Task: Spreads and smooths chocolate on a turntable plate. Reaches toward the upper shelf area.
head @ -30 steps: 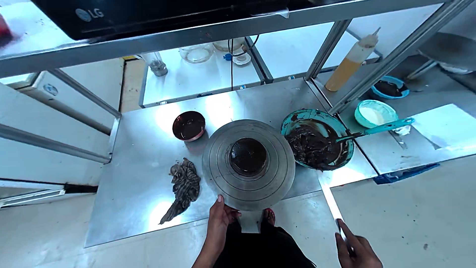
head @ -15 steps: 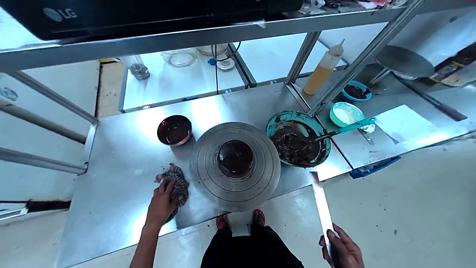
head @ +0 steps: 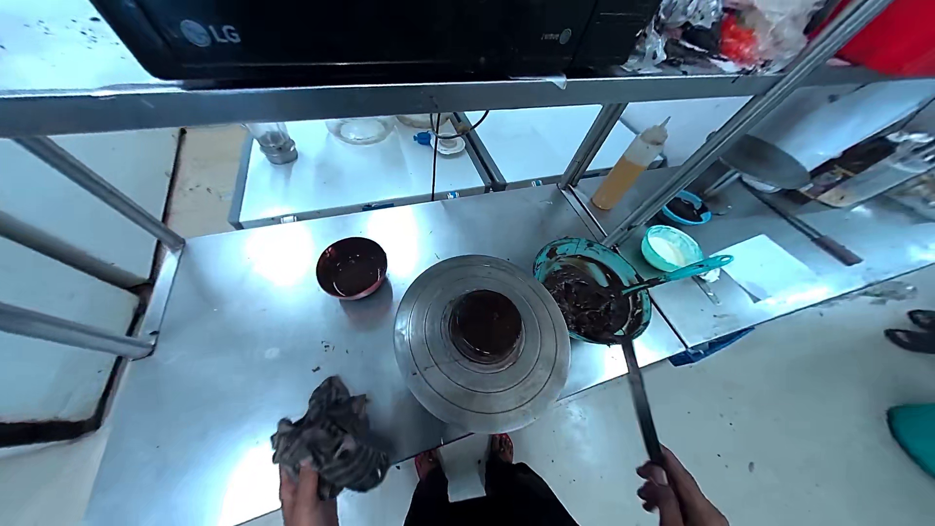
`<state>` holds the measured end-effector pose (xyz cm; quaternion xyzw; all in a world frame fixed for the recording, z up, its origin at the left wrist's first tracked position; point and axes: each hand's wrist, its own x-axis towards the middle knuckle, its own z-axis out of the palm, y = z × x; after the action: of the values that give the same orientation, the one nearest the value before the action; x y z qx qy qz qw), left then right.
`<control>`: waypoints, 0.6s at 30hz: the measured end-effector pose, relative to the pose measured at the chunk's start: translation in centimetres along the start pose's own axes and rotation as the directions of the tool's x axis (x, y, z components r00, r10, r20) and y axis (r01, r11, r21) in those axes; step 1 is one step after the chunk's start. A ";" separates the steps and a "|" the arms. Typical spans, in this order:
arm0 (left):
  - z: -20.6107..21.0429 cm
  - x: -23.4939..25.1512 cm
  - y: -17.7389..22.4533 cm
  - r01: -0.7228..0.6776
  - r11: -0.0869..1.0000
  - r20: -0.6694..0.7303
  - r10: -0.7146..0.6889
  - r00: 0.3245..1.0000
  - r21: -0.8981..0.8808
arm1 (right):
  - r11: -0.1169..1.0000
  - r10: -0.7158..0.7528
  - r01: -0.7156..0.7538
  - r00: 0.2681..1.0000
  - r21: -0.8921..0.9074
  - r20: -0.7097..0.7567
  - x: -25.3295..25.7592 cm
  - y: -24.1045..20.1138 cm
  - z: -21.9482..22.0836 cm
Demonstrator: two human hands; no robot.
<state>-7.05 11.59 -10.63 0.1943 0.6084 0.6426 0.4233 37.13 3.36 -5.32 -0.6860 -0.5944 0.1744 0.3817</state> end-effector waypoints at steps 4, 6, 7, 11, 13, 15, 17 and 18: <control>0.4 -2.6 0.2 -0.012 0.943 0.148 0.064 0.987 -0.331 | 0.937 -0.245 0.147 0.922 0.316 0.299 6.1 -14.3 7.4; 1.7 -3.9 1.0 0.065 0.898 0.179 0.016 0.984 -0.436 | 0.948 -0.204 0.005 0.777 0.317 0.596 7.2 -19.4 12.6; 2.6 -4.3 1.6 0.102 0.871 0.174 -0.020 0.985 -0.480 | 0.966 -0.133 -0.085 0.642 0.242 0.755 7.4 -21.4 14.8; 4.7 -2.1 3.4 0.092 0.918 -0.062 -0.125 0.990 -0.386 | 0.989 -0.087 -0.077 0.370 0.124 0.925 6.2 -23.2 18.4; 5.3 -0.8 2.7 0.063 0.928 -0.155 -0.128 0.980 -0.368 | 0.996 -0.059 -0.043 0.334 0.077 0.941 6.2 -22.0 16.3; 6.4 0.2 1.8 0.025 0.938 -0.235 -0.113 0.965 -0.347 | 0.998 -0.024 -0.040 0.339 0.040 0.940 6.4 -20.5 13.2; 7.1 1.7 0.5 0.015 0.960 -0.301 -0.103 0.948 -0.279 | 0.996 -0.028 -0.065 0.390 0.058 0.921 7.0 -18.5 9.6; 7.0 2.6 -0.2 0.041 0.976 -0.293 -0.105 0.950 -0.215 | 0.993 -0.039 -0.084 0.415 0.081 0.909 7.8 -17.8 7.7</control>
<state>-3.11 17.95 -10.25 0.0260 0.6029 0.7081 0.3666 21.51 13.18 4.36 -0.4679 -0.6859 0.5562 0.0357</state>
